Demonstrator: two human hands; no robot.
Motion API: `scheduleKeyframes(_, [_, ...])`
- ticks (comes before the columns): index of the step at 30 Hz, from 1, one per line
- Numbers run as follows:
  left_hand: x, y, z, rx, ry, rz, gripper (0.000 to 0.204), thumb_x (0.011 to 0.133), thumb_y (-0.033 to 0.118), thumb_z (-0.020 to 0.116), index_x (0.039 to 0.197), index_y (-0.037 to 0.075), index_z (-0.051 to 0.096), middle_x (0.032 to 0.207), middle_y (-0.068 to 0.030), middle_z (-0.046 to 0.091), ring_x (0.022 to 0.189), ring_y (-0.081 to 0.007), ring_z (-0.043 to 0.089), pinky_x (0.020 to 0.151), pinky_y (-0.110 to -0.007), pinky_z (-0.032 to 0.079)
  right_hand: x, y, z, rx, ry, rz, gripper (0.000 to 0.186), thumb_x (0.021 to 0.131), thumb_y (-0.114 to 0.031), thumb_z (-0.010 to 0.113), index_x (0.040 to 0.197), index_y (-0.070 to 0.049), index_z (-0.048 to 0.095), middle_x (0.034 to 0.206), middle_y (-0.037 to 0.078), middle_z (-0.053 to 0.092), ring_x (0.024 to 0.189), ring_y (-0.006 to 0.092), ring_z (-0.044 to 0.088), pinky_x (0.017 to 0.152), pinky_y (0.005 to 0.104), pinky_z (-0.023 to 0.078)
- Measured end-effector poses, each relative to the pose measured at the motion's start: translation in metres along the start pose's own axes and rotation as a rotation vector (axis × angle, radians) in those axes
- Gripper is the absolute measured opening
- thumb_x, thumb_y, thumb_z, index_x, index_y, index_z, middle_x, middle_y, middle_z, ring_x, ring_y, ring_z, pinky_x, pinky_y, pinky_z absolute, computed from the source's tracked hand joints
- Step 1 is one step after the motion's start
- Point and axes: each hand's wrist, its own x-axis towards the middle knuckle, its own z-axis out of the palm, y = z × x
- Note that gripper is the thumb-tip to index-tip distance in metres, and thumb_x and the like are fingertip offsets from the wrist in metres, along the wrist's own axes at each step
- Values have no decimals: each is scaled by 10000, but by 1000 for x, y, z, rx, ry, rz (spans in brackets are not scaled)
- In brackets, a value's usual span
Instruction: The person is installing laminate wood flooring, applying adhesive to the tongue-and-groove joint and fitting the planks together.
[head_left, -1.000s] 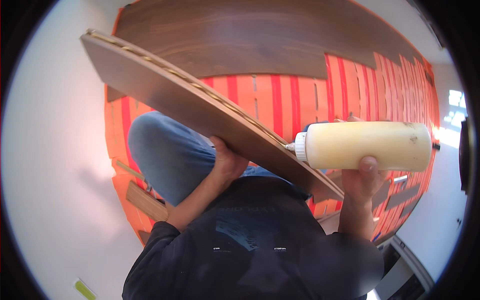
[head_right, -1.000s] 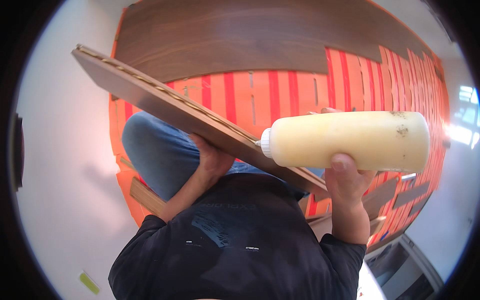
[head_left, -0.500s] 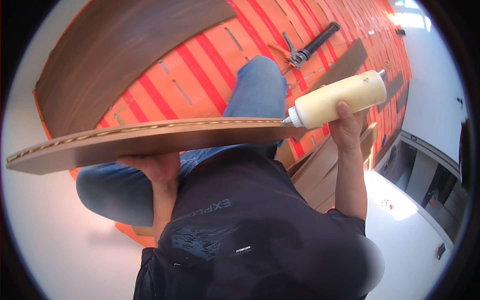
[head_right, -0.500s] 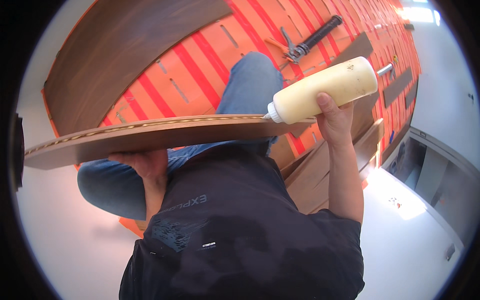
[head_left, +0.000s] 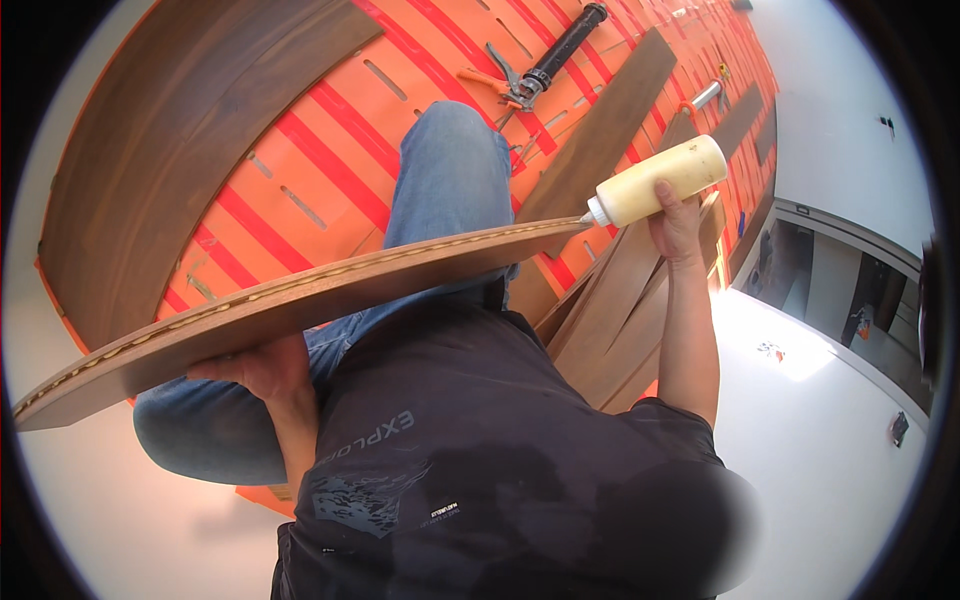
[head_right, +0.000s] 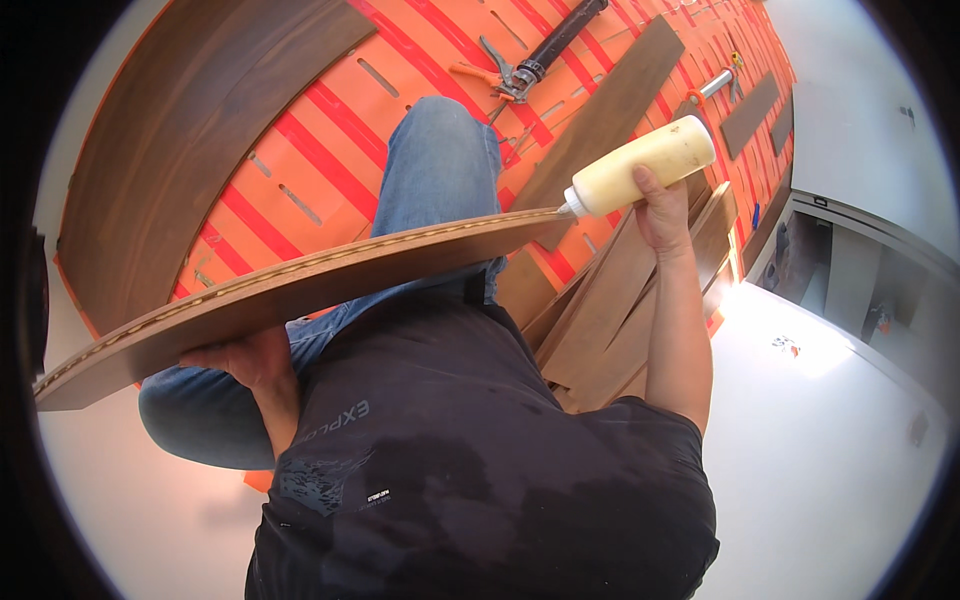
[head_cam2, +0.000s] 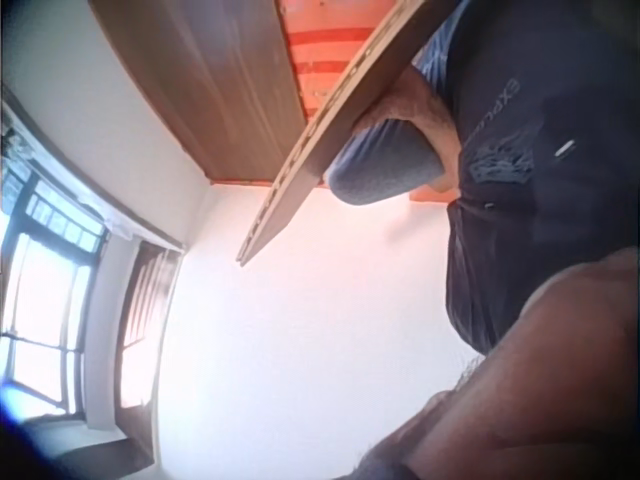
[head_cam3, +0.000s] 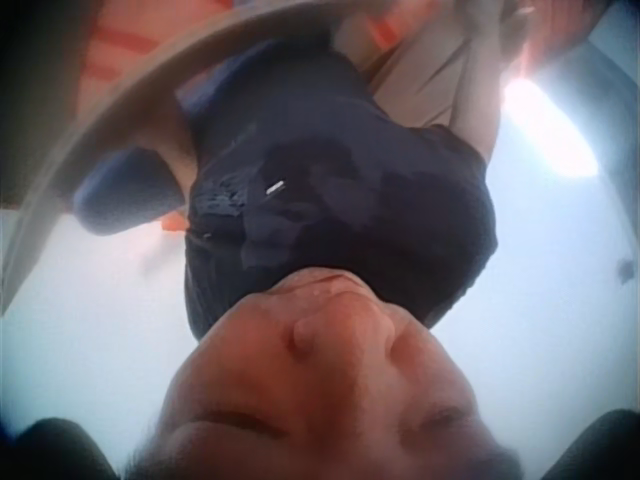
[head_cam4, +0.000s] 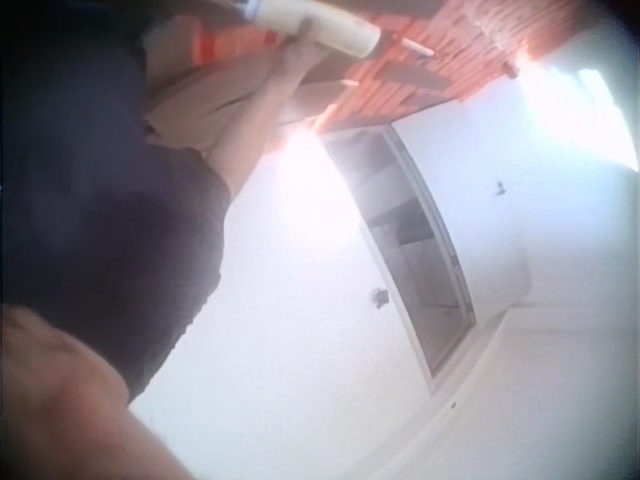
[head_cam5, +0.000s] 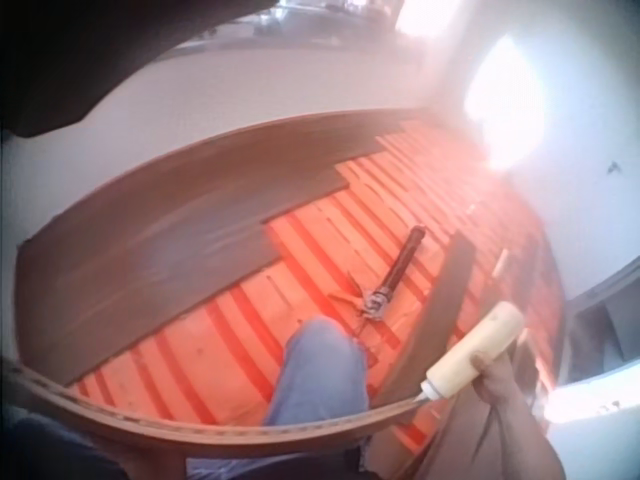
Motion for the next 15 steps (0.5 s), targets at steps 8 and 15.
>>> scheduleKeyframes(8, [-12, 20, 10, -43, 97, 48, 1060, 797, 943, 556, 1601, 261, 439, 1651, 10, 432, 1524, -266, 384, 1263, -550, 314, 26, -19, 47, -105, -243, 86, 520, 943, -105, 782, 1384, 24, 537, 1276, 238, 707, 1243, 378, 688, 1068, 487, 565])
scheduleKeyframes(15, [-5, 104, 67, -4, 406, 245, 909, 885, 814, 635, 1557, 222, 481, 1599, -30, 480, 1470, -296, 453, 1230, -543, 371, 125, -57, 156, -1120, -544, -42, 555, 893, -131, 755, 1394, -28, 538, 1163, 192, 743, 1110, 336, 734, 953, 477, 586])
